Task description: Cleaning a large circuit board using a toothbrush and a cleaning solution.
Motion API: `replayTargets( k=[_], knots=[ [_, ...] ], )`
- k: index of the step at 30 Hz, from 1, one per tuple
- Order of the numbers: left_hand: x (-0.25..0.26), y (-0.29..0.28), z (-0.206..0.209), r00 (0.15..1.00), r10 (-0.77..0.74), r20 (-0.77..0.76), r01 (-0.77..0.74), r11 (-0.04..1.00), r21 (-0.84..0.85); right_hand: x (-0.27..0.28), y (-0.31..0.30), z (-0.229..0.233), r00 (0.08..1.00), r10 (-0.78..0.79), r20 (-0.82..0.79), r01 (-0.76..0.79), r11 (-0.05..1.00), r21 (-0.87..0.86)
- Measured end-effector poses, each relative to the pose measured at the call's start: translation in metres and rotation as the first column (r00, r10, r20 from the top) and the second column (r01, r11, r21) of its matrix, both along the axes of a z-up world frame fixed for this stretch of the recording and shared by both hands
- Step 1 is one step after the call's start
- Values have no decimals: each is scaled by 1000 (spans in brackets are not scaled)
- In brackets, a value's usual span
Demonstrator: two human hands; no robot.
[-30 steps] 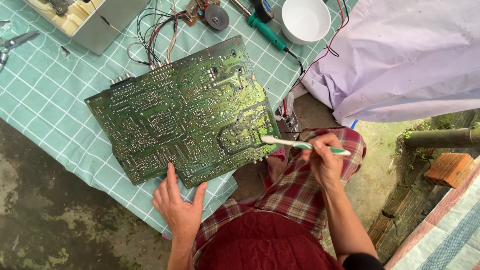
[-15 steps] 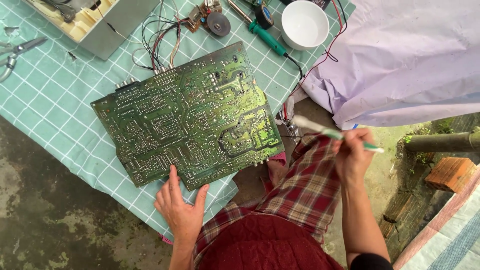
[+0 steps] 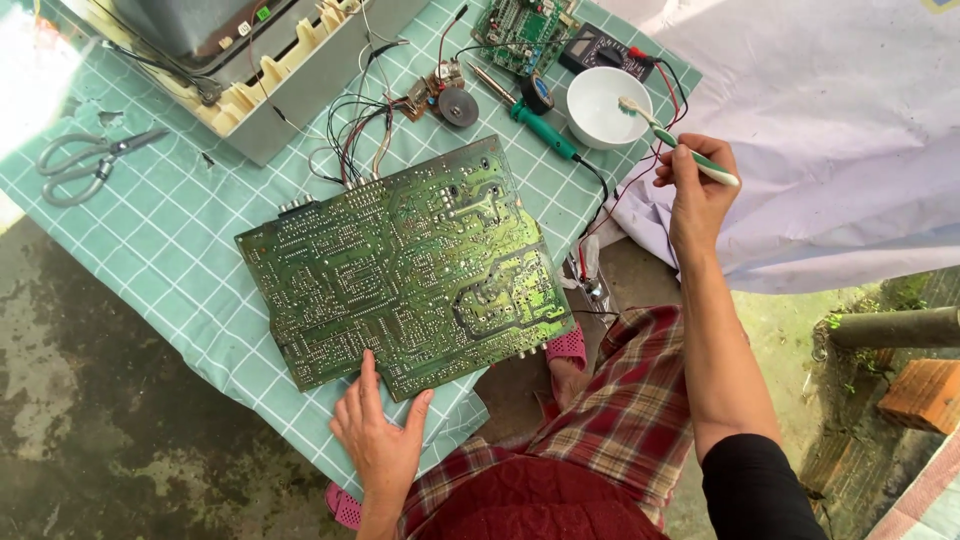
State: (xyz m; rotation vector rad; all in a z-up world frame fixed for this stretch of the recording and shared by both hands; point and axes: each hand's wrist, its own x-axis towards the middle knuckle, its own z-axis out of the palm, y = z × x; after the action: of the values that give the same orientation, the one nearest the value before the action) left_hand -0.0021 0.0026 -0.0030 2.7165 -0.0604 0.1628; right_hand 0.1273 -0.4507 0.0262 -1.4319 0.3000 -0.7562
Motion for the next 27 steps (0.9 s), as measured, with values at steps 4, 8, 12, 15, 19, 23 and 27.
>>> replayTargets(
  k=[4, 8, 12, 15, 19, 23, 27],
  knots=[
    [0, 0, 0, 1000, 3, -4, -3, 1000, 0, 8, 1, -2, 997, 9, -71, -17, 994, -108],
    [0, 2, -3, 1000, 9, -15, -9, 1000, -1, 14, -4, -10, 997, 21, -76, -29, 994, -101],
    [0, 3, -4, 1000, 7, -24, -7, 1000, 7, 20, -7, -13, 996, 14, -91, -17, 999, -32],
    [0, 1, -1, 1000, 0, -16, 0, 1000, 0, 25, -11, -14, 994, 2, -111, -2, 1000, -2],
    [0, -1, 1, 1000, 6, -19, -6, 1000, -3, 30, -11, -9, 993, 26, -118, -15, 995, 95],
    [1, 3, -6, 1000, 4, -30, -4, 1000, 2, 30, -10, -7, 990, 45, -132, -33, 996, 87],
    [0, 4, -9, 1000, 10, -28, -10, 1000, 2, 27, -13, 1, 998, -6, -68, 17, 986, 167]
  ],
)
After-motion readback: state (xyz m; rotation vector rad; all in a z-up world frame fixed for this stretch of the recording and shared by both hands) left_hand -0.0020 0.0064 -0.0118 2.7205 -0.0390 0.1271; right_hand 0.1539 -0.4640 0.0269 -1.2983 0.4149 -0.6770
